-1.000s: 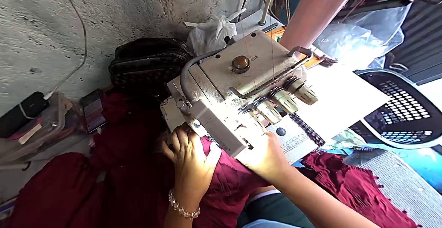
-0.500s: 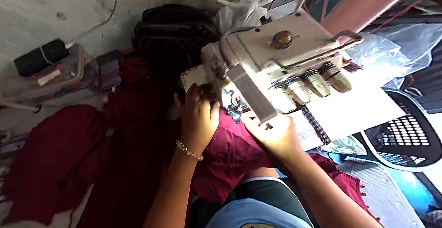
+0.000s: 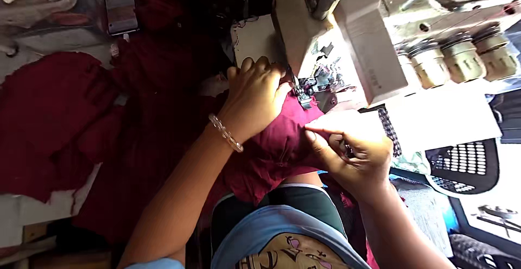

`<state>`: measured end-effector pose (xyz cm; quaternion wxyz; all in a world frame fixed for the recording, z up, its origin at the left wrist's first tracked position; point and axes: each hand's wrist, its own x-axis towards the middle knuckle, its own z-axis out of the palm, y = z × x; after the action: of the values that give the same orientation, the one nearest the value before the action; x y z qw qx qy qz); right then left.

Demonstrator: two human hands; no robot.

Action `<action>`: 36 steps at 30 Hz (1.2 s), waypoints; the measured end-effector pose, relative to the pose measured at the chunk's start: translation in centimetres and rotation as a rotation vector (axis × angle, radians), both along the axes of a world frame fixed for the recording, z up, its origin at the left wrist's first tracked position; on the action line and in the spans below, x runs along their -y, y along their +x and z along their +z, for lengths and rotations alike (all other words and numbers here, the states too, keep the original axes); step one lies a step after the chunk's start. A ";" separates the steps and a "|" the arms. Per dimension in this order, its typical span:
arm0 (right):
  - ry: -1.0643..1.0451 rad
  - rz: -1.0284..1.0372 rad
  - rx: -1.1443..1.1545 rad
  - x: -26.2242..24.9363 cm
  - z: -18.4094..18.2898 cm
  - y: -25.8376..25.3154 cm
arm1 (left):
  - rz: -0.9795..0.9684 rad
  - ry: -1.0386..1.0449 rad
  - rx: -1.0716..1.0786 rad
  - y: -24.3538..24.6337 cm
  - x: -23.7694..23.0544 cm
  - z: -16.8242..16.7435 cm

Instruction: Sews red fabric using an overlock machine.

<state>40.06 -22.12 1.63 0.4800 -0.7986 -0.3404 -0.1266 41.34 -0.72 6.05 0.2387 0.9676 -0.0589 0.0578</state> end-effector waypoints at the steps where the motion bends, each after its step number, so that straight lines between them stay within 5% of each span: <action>1: 0.003 0.000 -0.006 0.1 0.0 0.0 | -0.059 0.003 -0.119 0.5 -0.6 1.1; 6: 0.033 0.009 -0.037 0.0 0.0 0.2 | -0.203 -0.100 -0.413 4.0 -2.2 3.0; 11: 0.060 -0.024 -0.049 1.2 0.1 0.6 | 0.012 -0.184 -0.137 2.9 -4.4 1.3; 16: 0.093 0.001 -0.054 0.8 0.2 0.6 | 0.047 -0.916 0.003 -0.2 -2.7 -0.8; 17: 0.085 0.005 -0.046 0.5 0.3 0.5 | 0.025 -0.934 0.043 -0.1 -2.0 -1.4; 25: 0.042 -0.021 -0.042 0.4 0.2 0.6 | -0.010 -0.050 0.142 0.8 -1.1 -1.4; 32: 0.022 -0.030 -0.022 -0.3 0.0 0.8 | -0.120 -0.180 -0.236 3.2 -2.4 1.6; 36: 0.029 -0.047 -0.017 0.1 0.1 0.9 | -0.077 -0.106 -0.160 2.9 -2.8 1.2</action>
<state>40.94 -22.23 1.73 0.4913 -0.8003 -0.3157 -0.1360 44.26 2.11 7.28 0.2954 0.9522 -0.0735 -0.0260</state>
